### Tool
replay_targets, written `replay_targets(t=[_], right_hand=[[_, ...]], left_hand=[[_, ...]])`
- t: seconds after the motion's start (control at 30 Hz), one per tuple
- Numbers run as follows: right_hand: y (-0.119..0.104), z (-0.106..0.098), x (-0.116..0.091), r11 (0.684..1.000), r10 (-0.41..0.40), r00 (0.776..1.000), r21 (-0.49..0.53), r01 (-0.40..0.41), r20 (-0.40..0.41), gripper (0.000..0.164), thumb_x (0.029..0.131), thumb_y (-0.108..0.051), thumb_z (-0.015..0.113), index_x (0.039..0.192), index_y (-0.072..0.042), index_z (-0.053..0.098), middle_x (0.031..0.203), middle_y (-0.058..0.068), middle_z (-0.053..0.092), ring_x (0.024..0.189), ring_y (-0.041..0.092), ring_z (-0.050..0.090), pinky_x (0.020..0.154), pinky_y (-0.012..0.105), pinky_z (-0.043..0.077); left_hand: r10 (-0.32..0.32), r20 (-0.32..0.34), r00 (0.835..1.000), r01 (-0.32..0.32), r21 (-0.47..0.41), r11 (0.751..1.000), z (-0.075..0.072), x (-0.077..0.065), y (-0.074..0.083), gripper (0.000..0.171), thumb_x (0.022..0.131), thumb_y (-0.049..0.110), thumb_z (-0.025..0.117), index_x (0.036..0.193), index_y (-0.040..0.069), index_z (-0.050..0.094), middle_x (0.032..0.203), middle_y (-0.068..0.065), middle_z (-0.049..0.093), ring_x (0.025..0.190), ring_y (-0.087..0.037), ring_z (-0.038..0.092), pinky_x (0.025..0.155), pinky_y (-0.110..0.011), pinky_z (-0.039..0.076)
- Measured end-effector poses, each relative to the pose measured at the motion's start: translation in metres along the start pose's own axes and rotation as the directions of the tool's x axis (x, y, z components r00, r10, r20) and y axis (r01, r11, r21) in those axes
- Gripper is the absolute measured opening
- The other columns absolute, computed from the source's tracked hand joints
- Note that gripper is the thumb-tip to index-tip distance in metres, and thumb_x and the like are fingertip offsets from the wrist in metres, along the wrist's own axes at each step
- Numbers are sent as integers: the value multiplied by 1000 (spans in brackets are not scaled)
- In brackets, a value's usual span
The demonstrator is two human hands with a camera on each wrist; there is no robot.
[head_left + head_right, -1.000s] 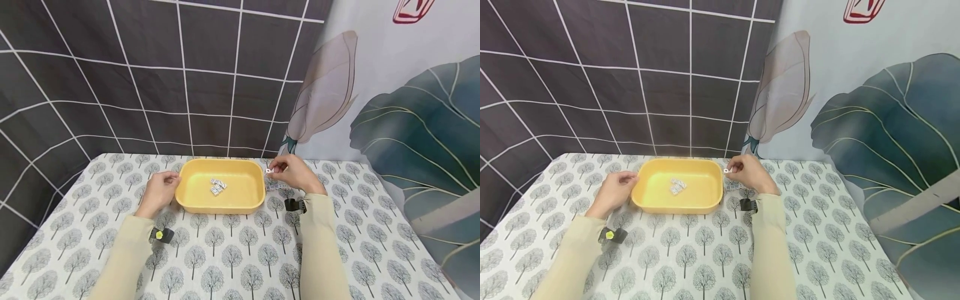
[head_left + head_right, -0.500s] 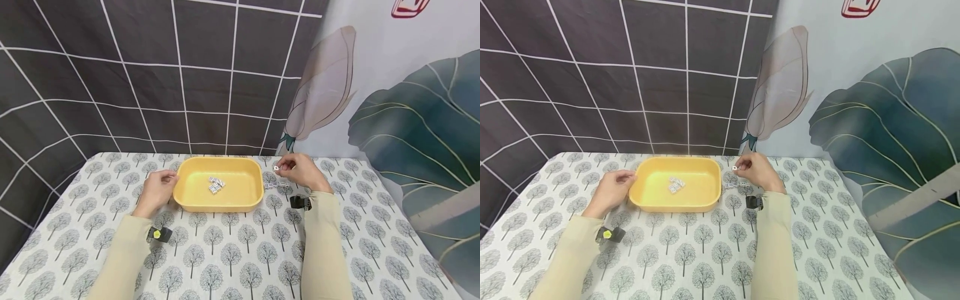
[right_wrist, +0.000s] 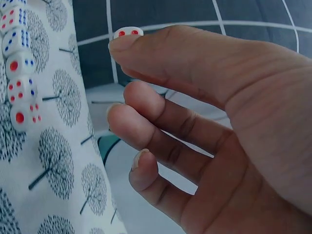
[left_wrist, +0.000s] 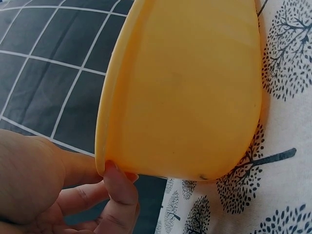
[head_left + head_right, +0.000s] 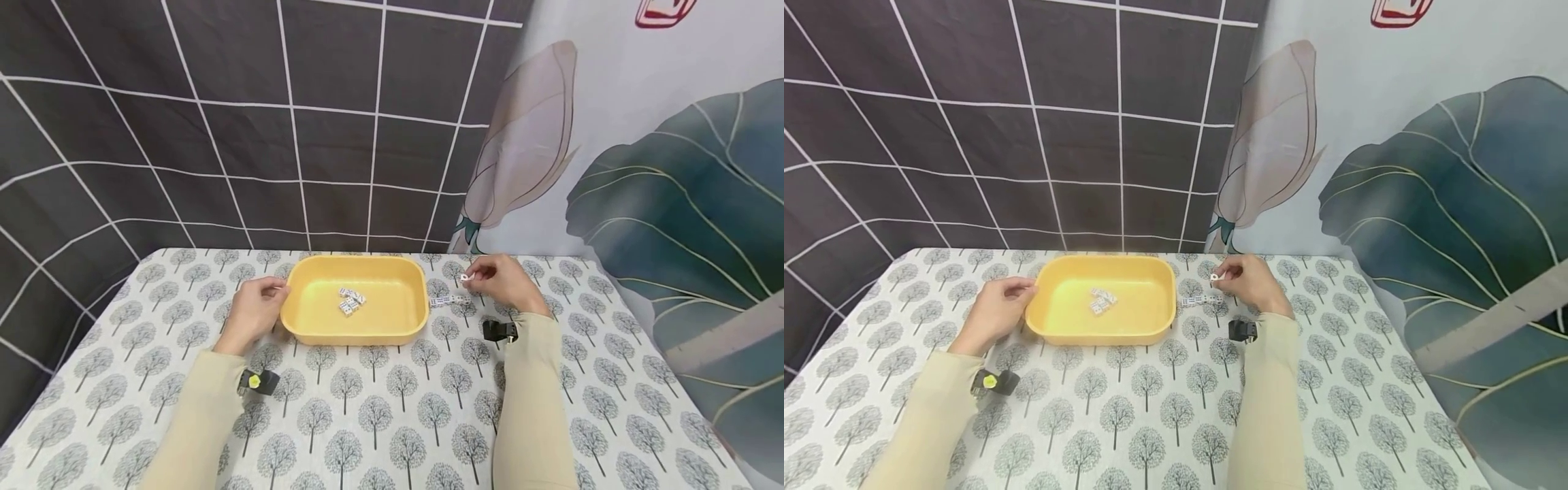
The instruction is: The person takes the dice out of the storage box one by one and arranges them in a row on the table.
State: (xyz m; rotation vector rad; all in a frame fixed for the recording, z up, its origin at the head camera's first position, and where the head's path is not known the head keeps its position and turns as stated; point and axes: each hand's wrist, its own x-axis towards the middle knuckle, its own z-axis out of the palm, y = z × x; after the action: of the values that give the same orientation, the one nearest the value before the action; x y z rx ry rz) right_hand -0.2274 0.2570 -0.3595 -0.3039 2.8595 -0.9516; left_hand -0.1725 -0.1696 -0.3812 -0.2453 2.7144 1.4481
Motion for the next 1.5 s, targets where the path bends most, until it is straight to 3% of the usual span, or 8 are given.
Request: replay_targets(t=[0.4,0.67,1.07,1.5], right_hand=[[14,3,-5,997,76,997,-1,-76,-1,17,89,-14,74,105,-9,76,88,5,69,80,15,59,73,28,49],[24,6,-6,995,101,994,-6,-101,39,17,88,-12,75,104,-5,75,87,8,70,77,16,60,68,28,49],[28,9,-3,979,203,972,5,-205,118,21,87,-13,76,107,-6,73,107,11,73,92,23,61,75,32,50],[26,11,-3,977,207,967,15,-211,149,19,87,-15,77,104,-7,72,98,8,73,87,21,62,73,30,50]], left_hand=[[-3,-3,1000,3,19,1000,-2,-1,1,37,104,19,56,134,-3,61,120,-25,68,102,-30,68,79,-26,57],[0,2,1000,0,28,1000,-1,-1,1,37,105,19,55,134,-3,60,119,-25,68,101,-28,67,78,-26,57],[16,15,1000,-17,33,999,-3,1,0,37,105,19,54,135,-4,59,120,-25,67,100,-28,66,77,-24,55],[-6,20,1000,5,33,999,-1,2,0,38,105,19,54,136,-3,58,120,-24,67,99,-27,65,77,-24,55]])
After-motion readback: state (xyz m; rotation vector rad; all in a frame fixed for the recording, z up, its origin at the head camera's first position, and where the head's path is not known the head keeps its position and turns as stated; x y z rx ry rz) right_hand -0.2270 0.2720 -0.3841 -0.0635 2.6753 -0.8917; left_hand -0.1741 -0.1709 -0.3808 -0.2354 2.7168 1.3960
